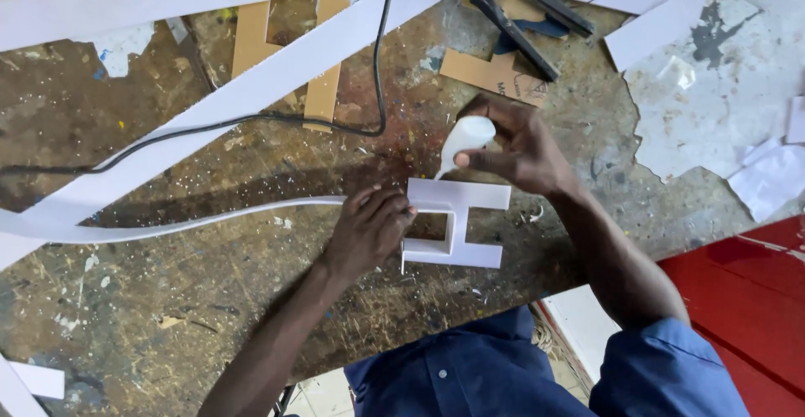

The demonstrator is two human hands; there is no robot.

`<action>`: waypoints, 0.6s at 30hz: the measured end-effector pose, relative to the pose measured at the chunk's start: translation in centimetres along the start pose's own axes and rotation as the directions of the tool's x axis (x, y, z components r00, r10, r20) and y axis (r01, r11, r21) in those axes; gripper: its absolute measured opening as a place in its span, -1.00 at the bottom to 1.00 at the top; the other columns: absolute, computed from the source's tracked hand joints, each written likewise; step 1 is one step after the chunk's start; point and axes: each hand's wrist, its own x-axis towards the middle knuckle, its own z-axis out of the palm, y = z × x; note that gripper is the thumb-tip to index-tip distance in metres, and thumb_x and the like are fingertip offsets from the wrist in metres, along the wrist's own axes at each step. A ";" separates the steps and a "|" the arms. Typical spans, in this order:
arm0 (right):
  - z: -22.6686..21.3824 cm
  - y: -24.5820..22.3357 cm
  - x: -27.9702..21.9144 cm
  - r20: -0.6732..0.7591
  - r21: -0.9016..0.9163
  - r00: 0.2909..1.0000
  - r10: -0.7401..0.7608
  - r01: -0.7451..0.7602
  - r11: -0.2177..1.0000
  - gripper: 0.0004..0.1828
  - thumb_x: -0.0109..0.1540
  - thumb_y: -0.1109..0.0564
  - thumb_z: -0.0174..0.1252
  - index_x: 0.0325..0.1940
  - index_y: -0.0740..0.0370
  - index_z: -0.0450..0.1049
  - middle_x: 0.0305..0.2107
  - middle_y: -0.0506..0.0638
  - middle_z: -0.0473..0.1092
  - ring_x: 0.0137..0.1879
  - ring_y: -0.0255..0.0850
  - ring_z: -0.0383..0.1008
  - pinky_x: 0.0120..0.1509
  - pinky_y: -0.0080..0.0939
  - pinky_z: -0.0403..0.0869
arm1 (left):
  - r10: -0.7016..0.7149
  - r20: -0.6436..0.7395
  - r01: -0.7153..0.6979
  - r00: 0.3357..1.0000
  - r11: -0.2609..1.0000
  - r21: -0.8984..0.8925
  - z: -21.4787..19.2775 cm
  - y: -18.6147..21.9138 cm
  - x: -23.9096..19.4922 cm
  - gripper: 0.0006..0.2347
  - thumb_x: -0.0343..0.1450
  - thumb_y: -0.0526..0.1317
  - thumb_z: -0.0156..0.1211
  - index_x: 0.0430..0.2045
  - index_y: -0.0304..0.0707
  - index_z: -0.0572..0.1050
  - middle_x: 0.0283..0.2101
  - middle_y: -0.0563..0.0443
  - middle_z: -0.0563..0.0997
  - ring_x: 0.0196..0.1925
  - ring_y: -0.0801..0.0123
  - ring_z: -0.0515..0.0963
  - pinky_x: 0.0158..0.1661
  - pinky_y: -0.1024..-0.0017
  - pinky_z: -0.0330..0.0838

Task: Attaching side strips to a 3D letter 'H' using glue and a heat tool in a sign shop.

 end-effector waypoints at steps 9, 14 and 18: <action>1.0 0.7 0.1 0.078 -0.075 0.993 0.093 -0.087 0.993 -0.66 0.28 0.18 0.53 0.05 0.39 0.62 -0.19 0.22 0.60 -0.03 -0.04 0.67 0.14 0.06 0.62 | 0.054 -0.001 -0.054 0.999 0.999 0.005 -2.8 0.5 2.9 -0.90 0.62 -0.25 0.33 -0.25 -0.10 0.51 -0.17 -0.07 0.67 -0.11 0.05 0.78 -0.04 0.14 0.59; 1.6 0.5 0.0 0.057 -0.042 0.995 0.082 -0.080 0.996 -0.67 0.27 0.18 0.54 0.04 0.37 0.64 -0.20 0.20 0.60 -0.04 -0.04 0.68 0.12 0.01 0.63 | 0.044 -0.004 -0.044 0.999 0.999 0.003 -1.7 0.5 1.8 -0.89 0.62 -0.25 0.33 -0.24 -0.11 0.49 -0.18 -0.07 0.68 -0.14 0.06 0.80 -0.16 0.21 0.58; 2.1 0.8 -0.5 0.025 -0.011 0.998 0.061 -0.061 0.998 -0.66 0.26 0.19 0.55 0.04 0.38 0.64 -0.19 0.20 0.61 -0.04 -0.04 0.70 0.13 -0.02 0.64 | 0.043 -0.006 -0.042 0.999 0.999 0.016 -2.4 0.7 2.7 -0.90 0.63 -0.24 0.30 -0.23 -0.10 0.48 -0.21 -0.07 0.67 -0.15 0.07 0.80 -0.22 0.26 0.53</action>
